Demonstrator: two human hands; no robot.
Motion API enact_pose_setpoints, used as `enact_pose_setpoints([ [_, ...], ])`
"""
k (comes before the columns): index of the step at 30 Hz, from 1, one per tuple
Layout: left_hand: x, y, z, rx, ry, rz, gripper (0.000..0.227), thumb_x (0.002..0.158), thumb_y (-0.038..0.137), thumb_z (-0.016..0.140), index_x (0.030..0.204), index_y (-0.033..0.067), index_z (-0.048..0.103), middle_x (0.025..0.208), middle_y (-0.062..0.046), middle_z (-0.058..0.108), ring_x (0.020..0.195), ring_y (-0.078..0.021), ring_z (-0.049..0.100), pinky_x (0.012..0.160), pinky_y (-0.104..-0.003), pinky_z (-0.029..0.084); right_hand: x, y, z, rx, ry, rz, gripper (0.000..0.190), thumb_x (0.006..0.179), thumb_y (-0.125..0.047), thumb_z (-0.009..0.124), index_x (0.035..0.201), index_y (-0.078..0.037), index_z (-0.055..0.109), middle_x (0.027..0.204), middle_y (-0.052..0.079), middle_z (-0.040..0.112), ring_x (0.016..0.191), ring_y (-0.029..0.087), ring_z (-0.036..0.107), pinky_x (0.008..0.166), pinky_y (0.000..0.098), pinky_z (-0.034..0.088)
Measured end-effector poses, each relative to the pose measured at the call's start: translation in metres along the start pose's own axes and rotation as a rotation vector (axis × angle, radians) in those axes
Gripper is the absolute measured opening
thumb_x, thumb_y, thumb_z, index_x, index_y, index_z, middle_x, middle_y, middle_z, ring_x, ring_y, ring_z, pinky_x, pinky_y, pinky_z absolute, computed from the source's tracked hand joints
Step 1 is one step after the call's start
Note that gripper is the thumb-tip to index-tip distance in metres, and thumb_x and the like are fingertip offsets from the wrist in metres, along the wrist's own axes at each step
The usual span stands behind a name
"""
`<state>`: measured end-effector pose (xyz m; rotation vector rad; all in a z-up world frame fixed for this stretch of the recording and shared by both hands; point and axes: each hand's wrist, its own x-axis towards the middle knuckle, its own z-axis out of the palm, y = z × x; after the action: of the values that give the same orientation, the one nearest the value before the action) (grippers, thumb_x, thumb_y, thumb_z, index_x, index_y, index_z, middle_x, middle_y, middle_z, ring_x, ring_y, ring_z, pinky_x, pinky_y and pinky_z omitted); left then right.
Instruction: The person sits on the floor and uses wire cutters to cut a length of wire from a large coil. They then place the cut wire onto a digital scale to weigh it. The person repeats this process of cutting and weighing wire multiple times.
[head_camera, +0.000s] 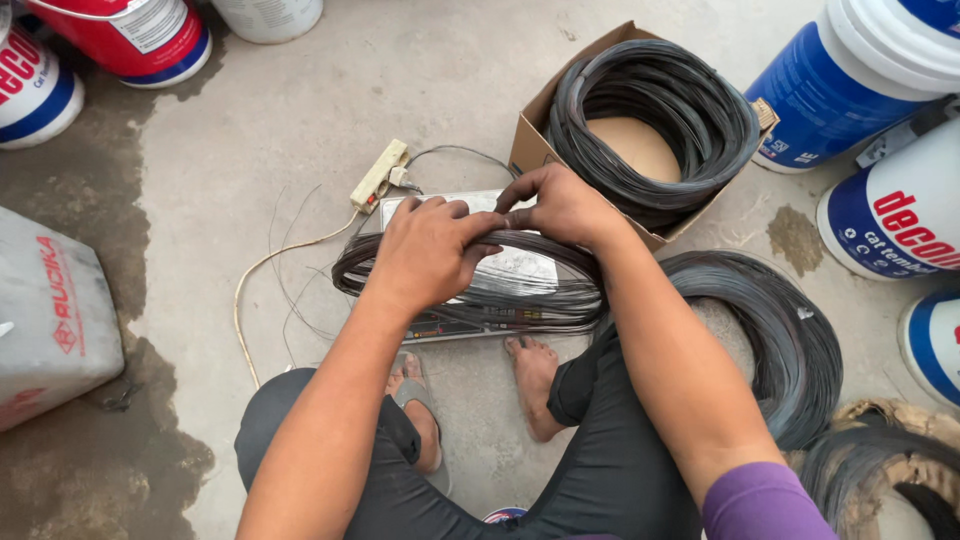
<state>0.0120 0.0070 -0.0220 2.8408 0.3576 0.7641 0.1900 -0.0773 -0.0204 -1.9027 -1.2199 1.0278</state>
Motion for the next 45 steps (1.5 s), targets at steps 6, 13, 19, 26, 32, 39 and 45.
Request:
enact_pose_setpoints([
  [6,0.01,-0.02,-0.005,-0.145,-0.298,-0.234,0.019,0.077,0.035,0.062,0.092,0.0249,0.062,0.083,-0.003,0.057,0.085,-0.0287,0.058,0.072,-0.044,0.047,-0.064,-0.049,0.004,-0.316,0.098,0.011,0.014,0.074,-0.019,0.063,0.082,-0.009,0.069,0.076,0.015,0.067,0.075,0.031,0.064,0.07,0.0396,0.047],
  [13,0.018,-0.025,-0.021,-0.278,-0.411,-0.445,0.025,0.078,0.032,0.06,0.098,0.0189,0.064,0.09,-0.007,0.063,0.094,-0.0309,0.059,0.082,-0.046,0.045,-0.017,0.0,0.081,-0.325,0.025,-0.054,0.046,0.085,-0.031,0.052,0.119,-0.001,0.045,0.104,0.022,0.056,0.099,0.042,0.056,0.084,0.0502,0.043],
  [19,0.004,-0.033,-0.037,-0.391,-0.408,-0.609,0.027,0.076,0.031,0.061,0.101,0.0234,0.064,0.084,-0.001,0.066,0.093,-0.0265,0.061,0.082,-0.043,0.044,-0.031,-0.008,0.064,-0.254,0.163,-0.114,0.017,0.088,-0.026,0.048,0.092,-0.016,0.062,0.075,0.011,0.062,0.08,0.034,0.061,0.07,0.0434,0.048],
  [26,-0.003,-0.019,-0.037,-0.369,-0.293,-0.276,0.025,0.073,0.027,0.064,0.096,0.0175,0.066,0.083,-0.011,0.067,0.084,-0.0367,0.062,0.076,-0.047,0.047,-0.016,0.008,0.016,-0.811,0.685,-0.821,0.014,0.085,-0.016,0.054,0.082,-0.025,0.065,0.06,-0.001,0.05,0.058,0.02,0.057,0.056,0.0303,0.046],
  [32,-0.001,-0.02,-0.013,-0.072,-0.191,-0.081,0.017,0.075,0.031,0.063,0.088,0.0209,0.061,0.078,0.0,0.06,0.079,-0.0245,0.061,0.078,-0.038,0.043,0.003,0.011,0.021,-0.233,0.335,0.026,0.015,0.084,-0.028,0.058,0.095,-0.031,0.066,0.086,-0.002,0.066,0.091,0.024,0.062,0.079,0.0376,0.047],
  [39,-0.003,-0.008,0.005,-0.033,-0.107,-0.094,0.036,0.073,0.036,0.065,0.102,0.0191,0.052,0.077,-0.001,0.051,0.072,-0.0273,0.062,0.066,-0.041,0.046,0.033,0.04,0.02,0.089,0.268,-0.115,0.013,0.085,-0.011,0.053,0.082,-0.013,0.065,0.05,0.004,0.052,0.037,0.01,0.05,0.031,0.0192,0.04],
  [45,-0.001,-0.006,0.013,0.039,-0.014,0.012,0.026,0.082,0.035,0.055,0.108,0.0312,0.054,0.071,0.001,0.047,0.061,-0.0258,0.06,0.055,-0.038,0.049,0.018,0.028,0.021,0.219,0.294,-0.079,0.008,0.078,-0.005,0.061,0.084,-0.003,0.065,0.052,0.014,0.054,0.032,0.014,0.05,0.023,0.0204,0.041],
])
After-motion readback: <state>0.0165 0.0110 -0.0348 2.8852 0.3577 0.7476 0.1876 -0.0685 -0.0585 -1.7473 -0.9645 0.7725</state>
